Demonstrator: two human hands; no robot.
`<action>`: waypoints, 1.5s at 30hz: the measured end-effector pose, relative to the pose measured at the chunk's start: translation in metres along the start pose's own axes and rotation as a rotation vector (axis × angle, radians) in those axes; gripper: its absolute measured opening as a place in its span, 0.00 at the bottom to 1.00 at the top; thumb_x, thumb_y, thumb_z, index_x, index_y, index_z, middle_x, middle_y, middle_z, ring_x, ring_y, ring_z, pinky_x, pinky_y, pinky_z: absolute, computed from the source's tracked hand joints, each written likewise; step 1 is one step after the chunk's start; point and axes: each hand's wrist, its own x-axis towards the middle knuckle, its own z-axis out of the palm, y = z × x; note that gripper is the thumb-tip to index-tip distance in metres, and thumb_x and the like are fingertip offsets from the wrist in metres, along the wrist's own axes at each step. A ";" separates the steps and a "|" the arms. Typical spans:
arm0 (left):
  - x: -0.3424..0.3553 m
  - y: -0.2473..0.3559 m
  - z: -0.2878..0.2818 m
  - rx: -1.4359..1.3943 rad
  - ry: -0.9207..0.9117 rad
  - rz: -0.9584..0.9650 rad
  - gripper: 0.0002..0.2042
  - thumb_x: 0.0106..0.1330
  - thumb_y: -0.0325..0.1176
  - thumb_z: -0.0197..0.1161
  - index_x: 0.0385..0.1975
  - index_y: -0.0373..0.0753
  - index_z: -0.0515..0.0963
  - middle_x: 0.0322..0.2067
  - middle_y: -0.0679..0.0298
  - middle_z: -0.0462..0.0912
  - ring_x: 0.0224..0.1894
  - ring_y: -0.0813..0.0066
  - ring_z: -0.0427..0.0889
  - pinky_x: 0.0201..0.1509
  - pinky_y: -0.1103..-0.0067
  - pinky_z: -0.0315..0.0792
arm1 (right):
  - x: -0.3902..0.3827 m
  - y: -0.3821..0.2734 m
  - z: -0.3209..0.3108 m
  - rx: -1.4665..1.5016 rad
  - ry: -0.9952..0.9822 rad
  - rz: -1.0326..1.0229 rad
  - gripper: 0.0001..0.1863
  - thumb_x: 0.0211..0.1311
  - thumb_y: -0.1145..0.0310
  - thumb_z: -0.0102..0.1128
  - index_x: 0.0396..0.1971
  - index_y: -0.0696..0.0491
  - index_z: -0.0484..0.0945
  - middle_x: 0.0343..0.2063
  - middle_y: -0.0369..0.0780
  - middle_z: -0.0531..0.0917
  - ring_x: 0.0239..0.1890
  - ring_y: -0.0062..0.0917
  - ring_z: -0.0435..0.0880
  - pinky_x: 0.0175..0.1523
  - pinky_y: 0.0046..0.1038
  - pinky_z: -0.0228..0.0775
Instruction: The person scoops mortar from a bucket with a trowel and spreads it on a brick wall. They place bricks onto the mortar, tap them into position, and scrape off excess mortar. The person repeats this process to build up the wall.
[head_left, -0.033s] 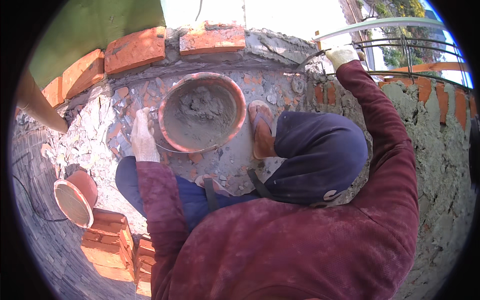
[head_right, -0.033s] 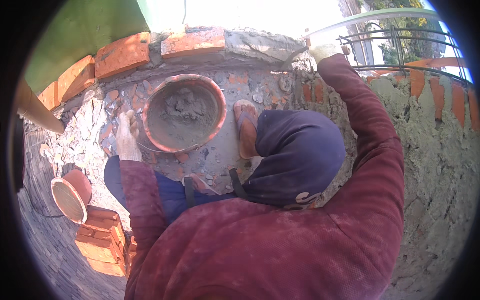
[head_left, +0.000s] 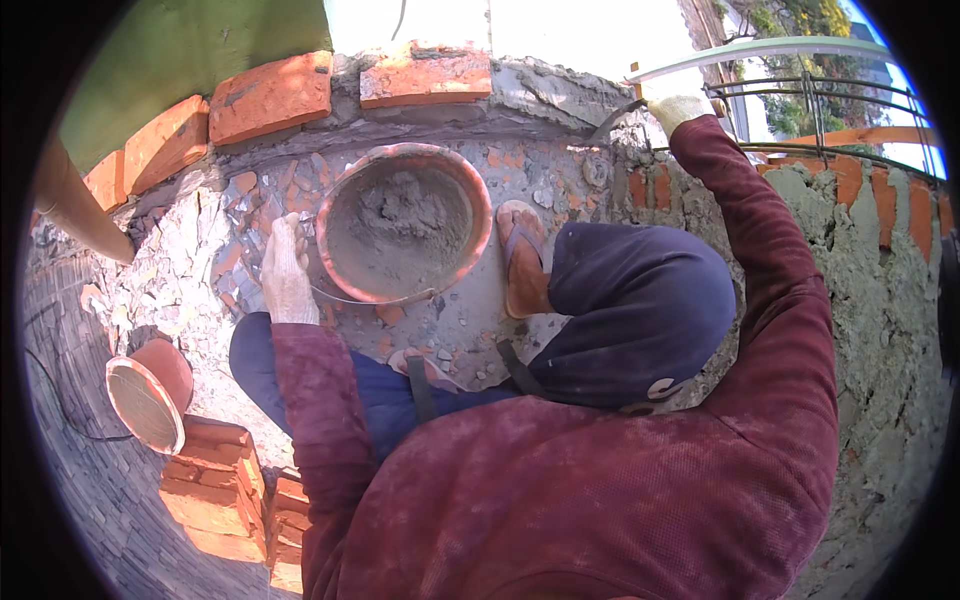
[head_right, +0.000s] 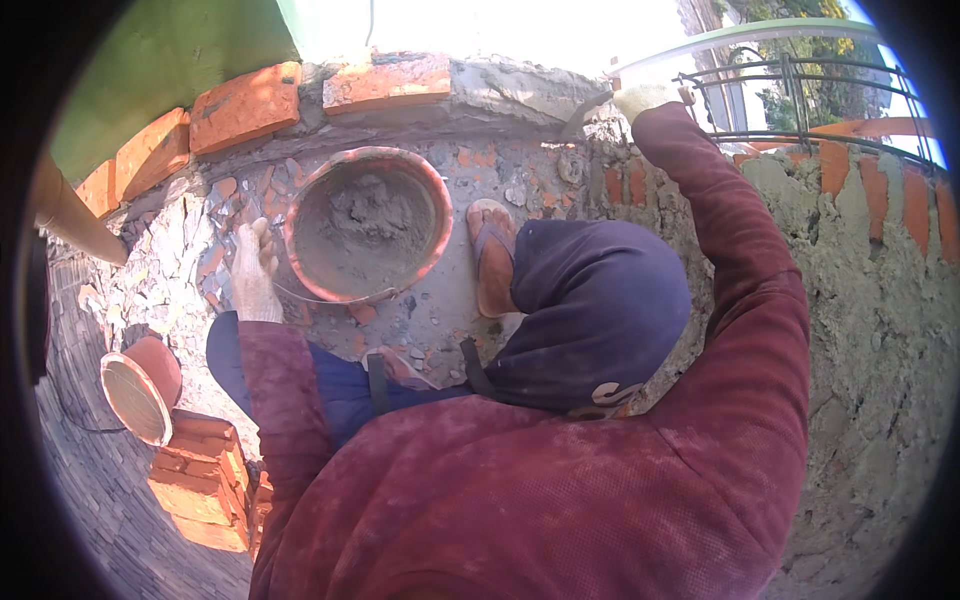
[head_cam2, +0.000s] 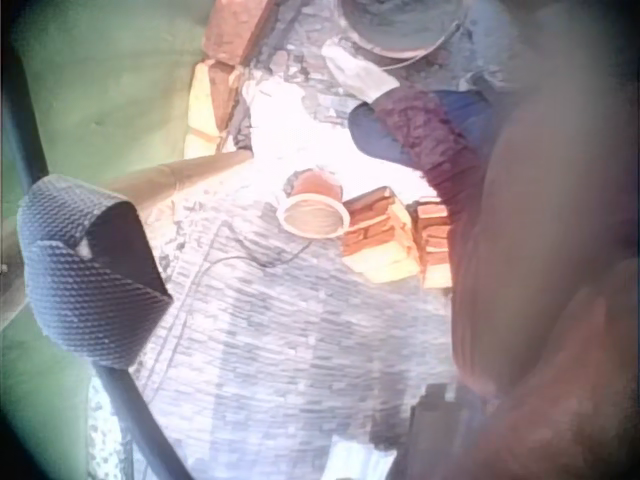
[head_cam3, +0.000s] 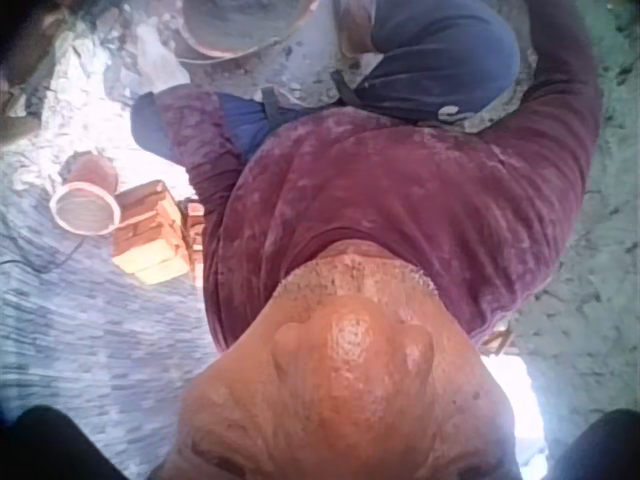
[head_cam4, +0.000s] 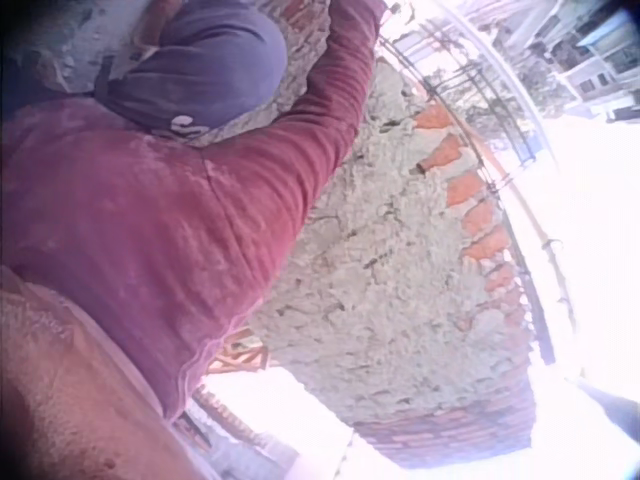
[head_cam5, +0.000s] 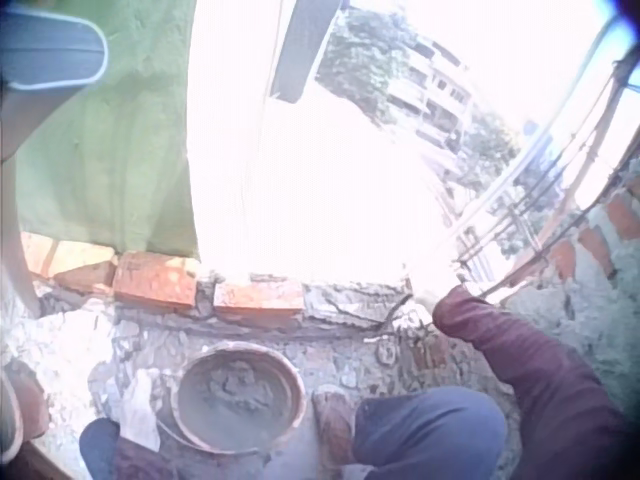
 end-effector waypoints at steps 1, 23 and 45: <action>-0.001 0.001 -0.001 0.001 0.022 0.009 0.30 0.80 0.55 0.50 0.64 0.31 0.74 0.58 0.60 0.78 0.58 0.72 0.74 0.66 0.75 0.64 | 0.010 -0.004 -0.004 -0.003 -0.020 -0.008 0.18 0.61 0.72 0.62 0.52 0.47 0.83 0.44 0.46 0.86 0.50 0.41 0.86 0.54 0.42 0.78; -0.042 0.057 0.005 0.301 0.212 0.465 0.24 0.66 0.55 0.64 0.46 0.39 0.86 0.48 0.48 0.83 0.57 0.49 0.78 0.63 0.61 0.70 | -0.037 -0.079 -0.239 0.320 0.263 -0.525 0.15 0.52 0.75 0.63 0.43 0.58 0.80 0.32 0.45 0.80 0.35 0.43 0.83 0.42 0.40 0.74; -0.186 -0.007 -0.341 1.054 1.380 -0.639 0.60 0.47 0.76 0.68 0.78 0.51 0.52 0.69 0.47 0.65 0.71 0.48 0.64 0.68 0.51 0.63 | 0.011 -0.218 -0.210 0.346 0.266 -1.149 0.29 0.50 0.67 0.70 0.55 0.56 0.76 0.42 0.48 0.81 0.47 0.47 0.82 0.51 0.47 0.74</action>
